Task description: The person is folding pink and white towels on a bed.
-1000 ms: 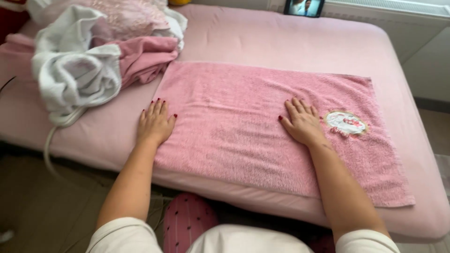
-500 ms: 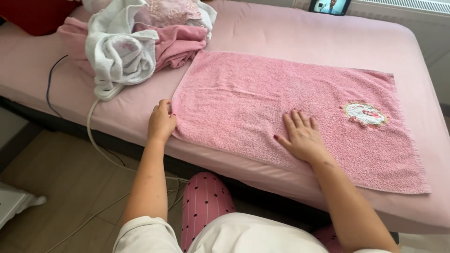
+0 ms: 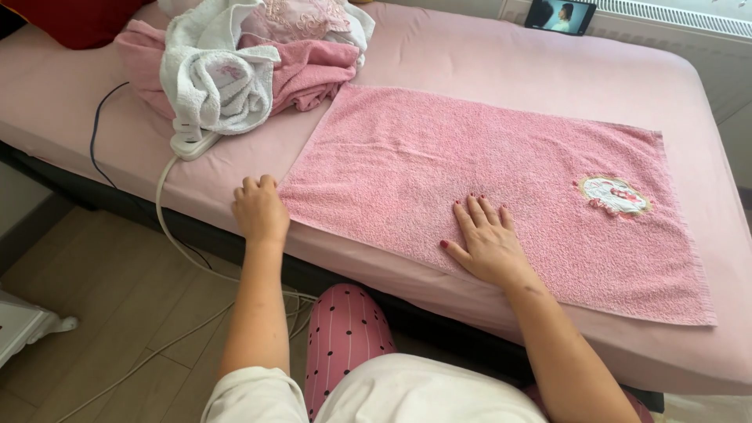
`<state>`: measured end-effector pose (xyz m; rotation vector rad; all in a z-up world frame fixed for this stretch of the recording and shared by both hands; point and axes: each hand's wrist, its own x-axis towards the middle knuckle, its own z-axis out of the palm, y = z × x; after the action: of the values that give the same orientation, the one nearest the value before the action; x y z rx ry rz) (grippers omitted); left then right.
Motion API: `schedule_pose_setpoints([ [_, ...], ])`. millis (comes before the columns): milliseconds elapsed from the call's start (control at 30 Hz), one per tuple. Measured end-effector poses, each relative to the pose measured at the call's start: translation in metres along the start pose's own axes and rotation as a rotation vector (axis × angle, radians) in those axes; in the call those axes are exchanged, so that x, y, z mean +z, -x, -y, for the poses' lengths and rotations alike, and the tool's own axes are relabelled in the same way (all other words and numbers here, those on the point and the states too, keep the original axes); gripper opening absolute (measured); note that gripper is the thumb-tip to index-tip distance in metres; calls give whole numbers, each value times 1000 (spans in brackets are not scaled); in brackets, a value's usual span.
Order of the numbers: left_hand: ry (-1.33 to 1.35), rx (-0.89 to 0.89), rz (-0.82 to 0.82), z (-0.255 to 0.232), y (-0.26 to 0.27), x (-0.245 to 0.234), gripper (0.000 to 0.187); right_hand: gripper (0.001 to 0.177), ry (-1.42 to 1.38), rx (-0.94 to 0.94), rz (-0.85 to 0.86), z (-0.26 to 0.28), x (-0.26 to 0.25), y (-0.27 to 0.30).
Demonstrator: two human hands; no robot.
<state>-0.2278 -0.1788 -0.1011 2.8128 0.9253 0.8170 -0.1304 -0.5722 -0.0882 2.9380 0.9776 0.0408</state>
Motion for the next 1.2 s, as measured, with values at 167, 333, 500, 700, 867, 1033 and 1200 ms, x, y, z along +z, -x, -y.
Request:
schedule_pose_setpoints([
  [167,48,276,-45,-50,-8,7,36,87,-29,-5,18,3,-2,1],
  [333,150,364,283,-102,-5,-12,47,88,-42,0,8,5,-4,6],
  [500,82,186,335,-82,1,16,74,87,-56,-20,-62,5,-6,13],
  [700,83,136,103,-45,38,35,81,85,-105,-42,-123,2,2,18],
  [867,16,179,153,-69,42,31,81,83,-139,9,-45,6,-12,20],
  [1033,8,387,502,-180,34,-21,88,83,-160,29,23,0,-19,15],
  [1200,53,560,633,-252,51,-14,79,79,-169,153,57,-42,-20,34],
])
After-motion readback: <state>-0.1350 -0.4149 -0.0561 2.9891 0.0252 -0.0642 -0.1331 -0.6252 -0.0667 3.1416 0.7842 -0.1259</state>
